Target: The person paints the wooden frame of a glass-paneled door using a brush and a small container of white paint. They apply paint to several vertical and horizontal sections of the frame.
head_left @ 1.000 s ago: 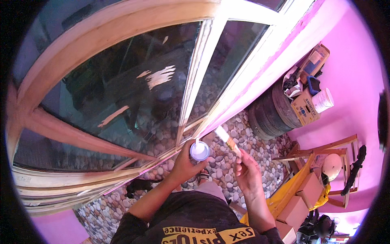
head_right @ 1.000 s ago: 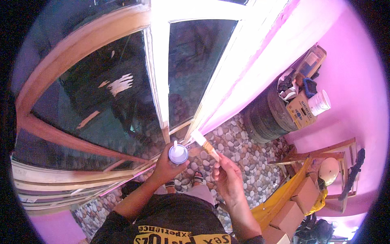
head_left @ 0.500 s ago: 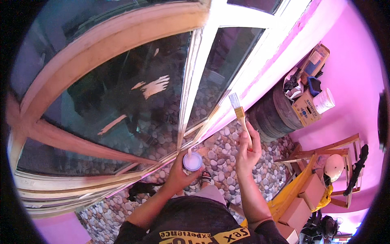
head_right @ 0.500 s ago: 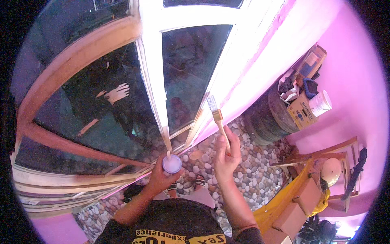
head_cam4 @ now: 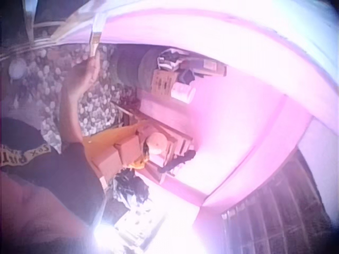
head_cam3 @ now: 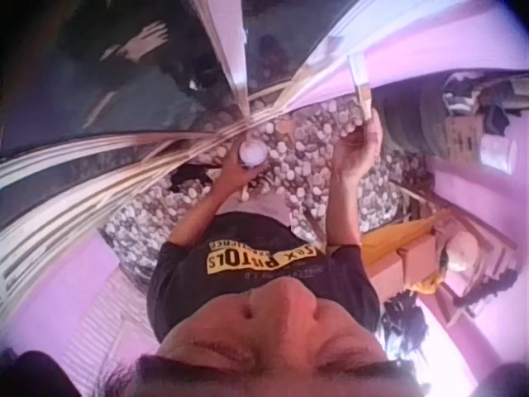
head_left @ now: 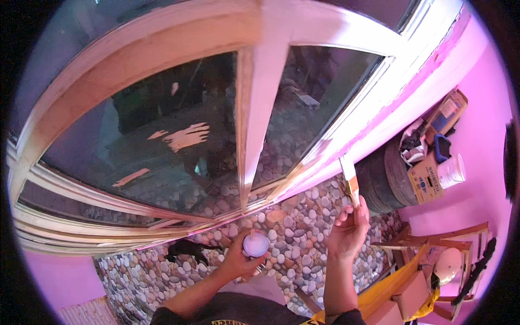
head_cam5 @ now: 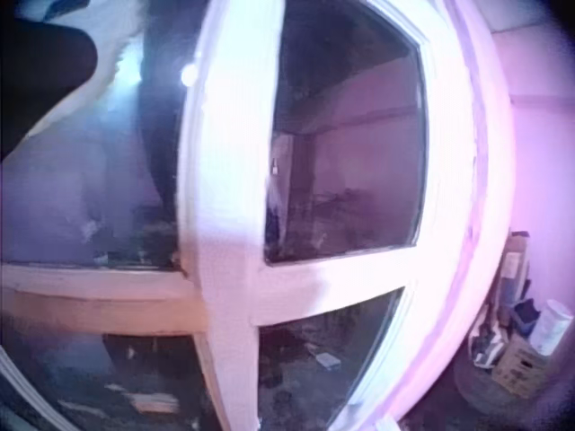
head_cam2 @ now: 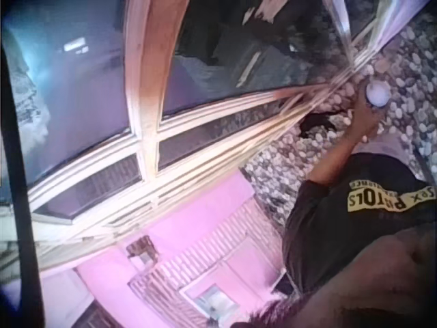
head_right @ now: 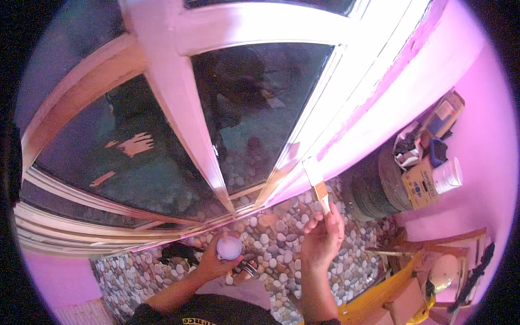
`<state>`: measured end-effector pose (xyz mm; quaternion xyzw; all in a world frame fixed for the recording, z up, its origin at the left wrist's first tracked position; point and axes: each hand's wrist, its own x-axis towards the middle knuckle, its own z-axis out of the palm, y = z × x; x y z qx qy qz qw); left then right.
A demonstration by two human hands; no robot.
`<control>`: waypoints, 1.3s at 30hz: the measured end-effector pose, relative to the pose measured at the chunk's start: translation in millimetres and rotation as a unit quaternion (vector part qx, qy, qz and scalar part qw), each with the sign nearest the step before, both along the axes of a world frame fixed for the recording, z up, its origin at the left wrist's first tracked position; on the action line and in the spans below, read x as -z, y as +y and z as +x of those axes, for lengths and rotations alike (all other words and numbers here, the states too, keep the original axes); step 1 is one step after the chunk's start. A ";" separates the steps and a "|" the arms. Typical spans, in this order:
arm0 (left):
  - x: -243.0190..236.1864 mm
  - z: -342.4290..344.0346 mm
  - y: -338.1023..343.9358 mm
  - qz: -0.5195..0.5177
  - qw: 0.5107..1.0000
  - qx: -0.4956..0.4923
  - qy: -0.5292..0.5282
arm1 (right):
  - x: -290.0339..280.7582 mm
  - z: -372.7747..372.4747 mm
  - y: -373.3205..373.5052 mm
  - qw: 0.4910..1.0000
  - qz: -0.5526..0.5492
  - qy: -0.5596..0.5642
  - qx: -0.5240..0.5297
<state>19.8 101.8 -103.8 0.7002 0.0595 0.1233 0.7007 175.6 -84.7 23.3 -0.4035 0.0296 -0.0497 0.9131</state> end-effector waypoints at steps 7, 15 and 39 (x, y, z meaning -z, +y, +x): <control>19.8 7.3 -18.8 -0.040 0.998 0.041 0.014 | 16.4 4.7 -6.3 0.998 0.019 -0.044 -0.039; 14.8 13.8 -20.3 0.012 0.997 0.070 -0.020 | 23.2 2.5 16.6 0.952 -0.225 -0.185 0.098; -0.4 -30.2 31.8 -0.016 0.994 0.101 0.027 | 18.1 2.0 51.7 0.691 -0.594 -0.346 0.224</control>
